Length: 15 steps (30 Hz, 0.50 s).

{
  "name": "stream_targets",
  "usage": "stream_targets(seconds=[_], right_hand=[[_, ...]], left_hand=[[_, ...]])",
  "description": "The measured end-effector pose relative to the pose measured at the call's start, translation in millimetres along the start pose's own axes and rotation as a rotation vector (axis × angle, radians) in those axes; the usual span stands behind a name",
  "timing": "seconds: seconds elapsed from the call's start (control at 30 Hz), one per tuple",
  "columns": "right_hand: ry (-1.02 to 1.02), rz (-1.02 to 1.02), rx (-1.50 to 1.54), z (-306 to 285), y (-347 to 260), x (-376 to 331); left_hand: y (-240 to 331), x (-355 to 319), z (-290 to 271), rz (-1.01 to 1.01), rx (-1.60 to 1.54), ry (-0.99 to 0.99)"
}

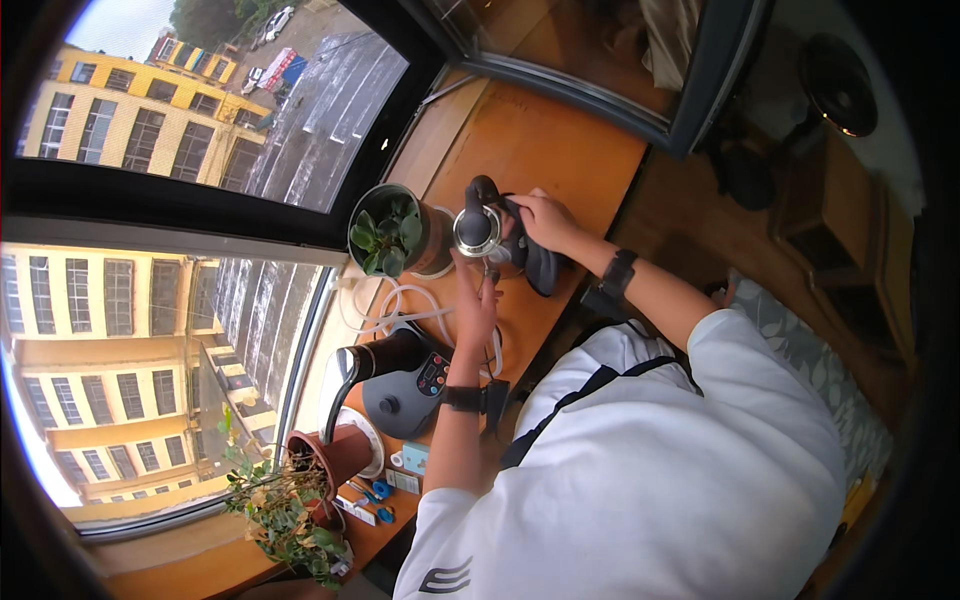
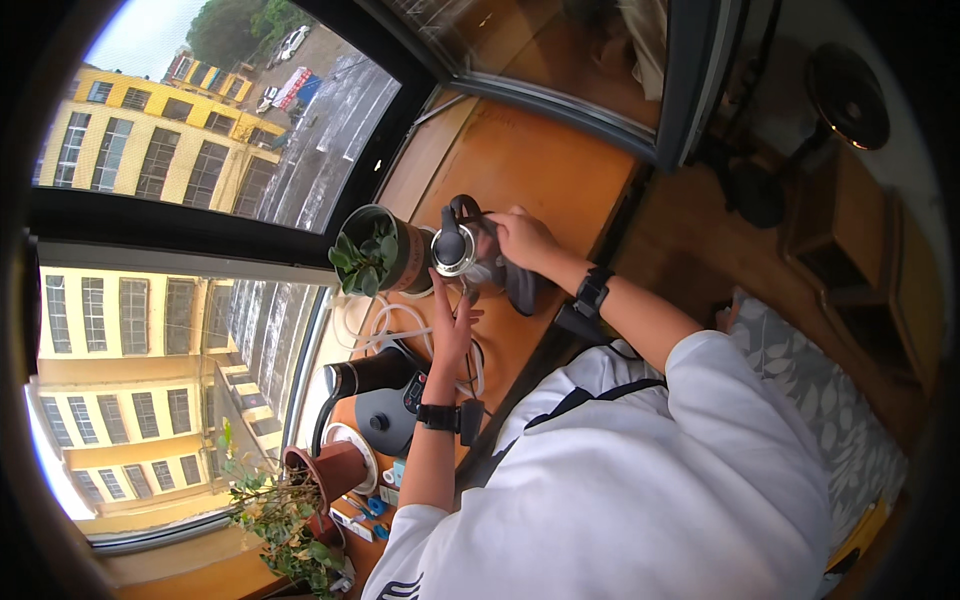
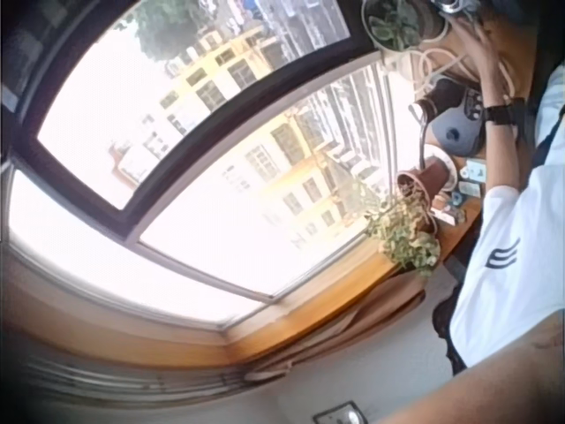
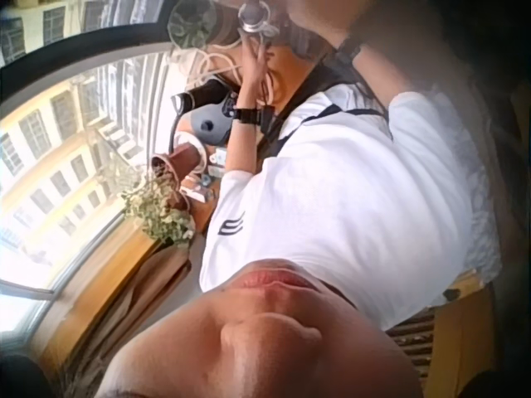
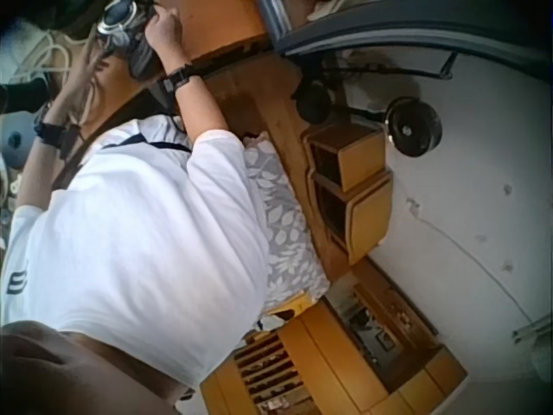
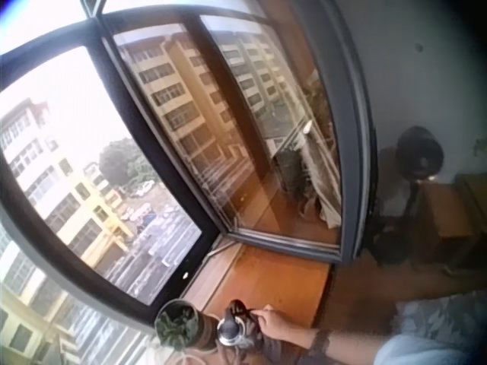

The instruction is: The person assembles a gooseneck electric kettle by attaching the spout and handle, then connects a flexible tube to the base. They also handle a small metal pot and a black pouch on the windowsill.

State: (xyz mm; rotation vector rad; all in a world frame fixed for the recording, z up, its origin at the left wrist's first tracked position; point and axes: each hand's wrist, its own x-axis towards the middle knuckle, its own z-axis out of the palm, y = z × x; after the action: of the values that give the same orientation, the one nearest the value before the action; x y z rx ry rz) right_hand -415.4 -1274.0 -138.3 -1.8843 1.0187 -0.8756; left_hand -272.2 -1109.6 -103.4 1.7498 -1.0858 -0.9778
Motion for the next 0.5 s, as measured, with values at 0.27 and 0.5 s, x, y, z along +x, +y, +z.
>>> stream_targets(seconds=[0.27,0.5], right_hand=[[-0.138,0.028,0.042,-10.4,13.2,1.4],[-0.257,0.074,-0.12,-27.1,29.5,7.4]], left_hand=[[-12.0,-3.5,-15.0,-0.089,-0.078,-0.093],[-6.6,-6.5,-15.4,-0.057,-0.093,-0.064]])
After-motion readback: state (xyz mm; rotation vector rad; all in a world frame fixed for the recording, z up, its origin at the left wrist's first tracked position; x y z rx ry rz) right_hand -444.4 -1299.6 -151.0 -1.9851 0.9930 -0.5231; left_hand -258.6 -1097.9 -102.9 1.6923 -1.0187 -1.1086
